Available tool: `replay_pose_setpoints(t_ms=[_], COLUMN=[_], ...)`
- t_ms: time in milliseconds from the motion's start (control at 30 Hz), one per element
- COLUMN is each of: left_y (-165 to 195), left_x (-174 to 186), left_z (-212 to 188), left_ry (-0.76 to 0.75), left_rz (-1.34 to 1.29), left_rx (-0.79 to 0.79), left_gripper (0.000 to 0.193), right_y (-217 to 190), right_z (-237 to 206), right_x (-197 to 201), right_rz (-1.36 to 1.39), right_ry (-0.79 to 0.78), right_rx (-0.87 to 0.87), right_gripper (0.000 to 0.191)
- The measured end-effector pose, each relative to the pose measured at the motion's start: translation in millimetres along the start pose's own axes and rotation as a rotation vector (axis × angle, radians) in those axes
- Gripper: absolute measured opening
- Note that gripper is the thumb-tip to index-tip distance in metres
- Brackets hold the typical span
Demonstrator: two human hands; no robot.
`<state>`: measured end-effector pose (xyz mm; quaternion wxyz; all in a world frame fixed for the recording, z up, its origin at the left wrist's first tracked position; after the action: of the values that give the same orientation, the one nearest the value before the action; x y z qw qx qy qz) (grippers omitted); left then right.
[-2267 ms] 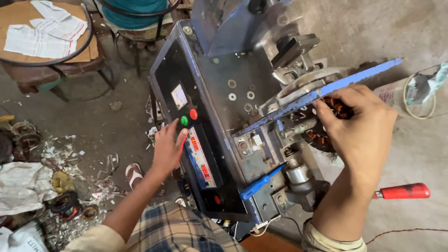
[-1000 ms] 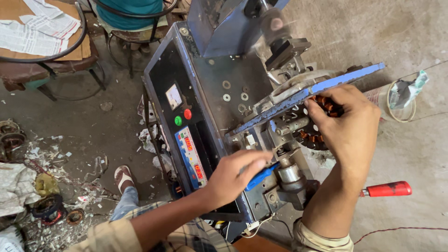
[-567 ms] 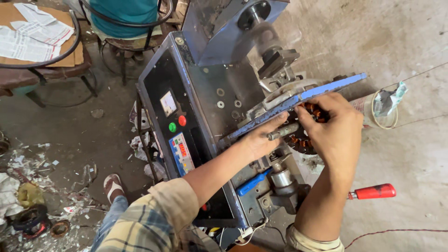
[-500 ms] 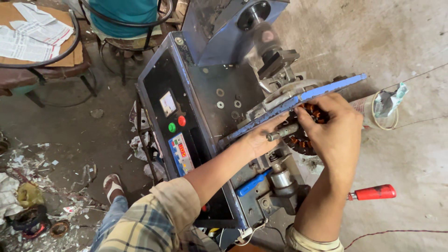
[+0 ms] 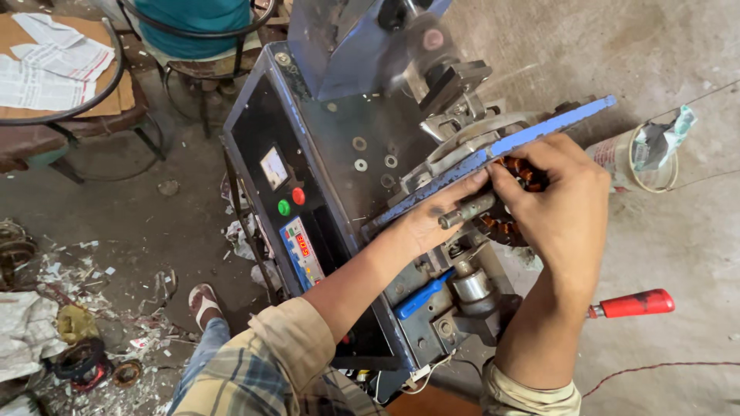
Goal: The person operates a motor winding machine, feeding copper wire into the device to form coils around a stator core. They repeatedly adjust the wire and the stator with both hands to ensure proper winding alignment.
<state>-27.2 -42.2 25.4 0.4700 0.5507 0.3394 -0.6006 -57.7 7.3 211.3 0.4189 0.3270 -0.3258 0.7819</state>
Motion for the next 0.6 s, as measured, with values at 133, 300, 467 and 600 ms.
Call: replay_pose_setpoints(t_ms=[133, 300, 467, 600], left_y=[-2.3, -19.3, -25.2, -13.8], left_x=[10.4, 30.0, 43.3, 24.6], left_z=[1.8, 13.7, 15.7, 7.8], left_ry=[-0.010, -0.087, 0.048, -0.080], left_rz=[0.019, -0.019, -0.055, 0.006], left_rx=[-0.049, 0.049, 0.082, 0.022], left_gripper=[0.034, 0.033, 0.035, 0.036], right_y=[-0.9, -2.2, -3.1, -4.6], right_z=[0.0, -0.5, 0.4, 0.5], right_x=[0.1, 0.6, 1.1, 1.2], right_rz=[0.008, 0.018, 0.007, 0.033], right_ry=[-0.003, -0.001, -0.012, -0.003], right_rx=[0.016, 0.023, -0.008, 0.000], right_gripper=[0.025, 0.025, 0.026, 0.025])
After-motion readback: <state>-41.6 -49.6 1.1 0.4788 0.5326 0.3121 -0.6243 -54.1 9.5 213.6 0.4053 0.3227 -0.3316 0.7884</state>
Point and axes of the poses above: each hand's wrist, its own z-axis towards the middle knuckle, its own x-axis out of the back of the hand, y = z × x, the point moved 6 cm from there along z, towards the middle knuckle, and after that the axes turned 6 degrees about y, right-handed, at the moved point
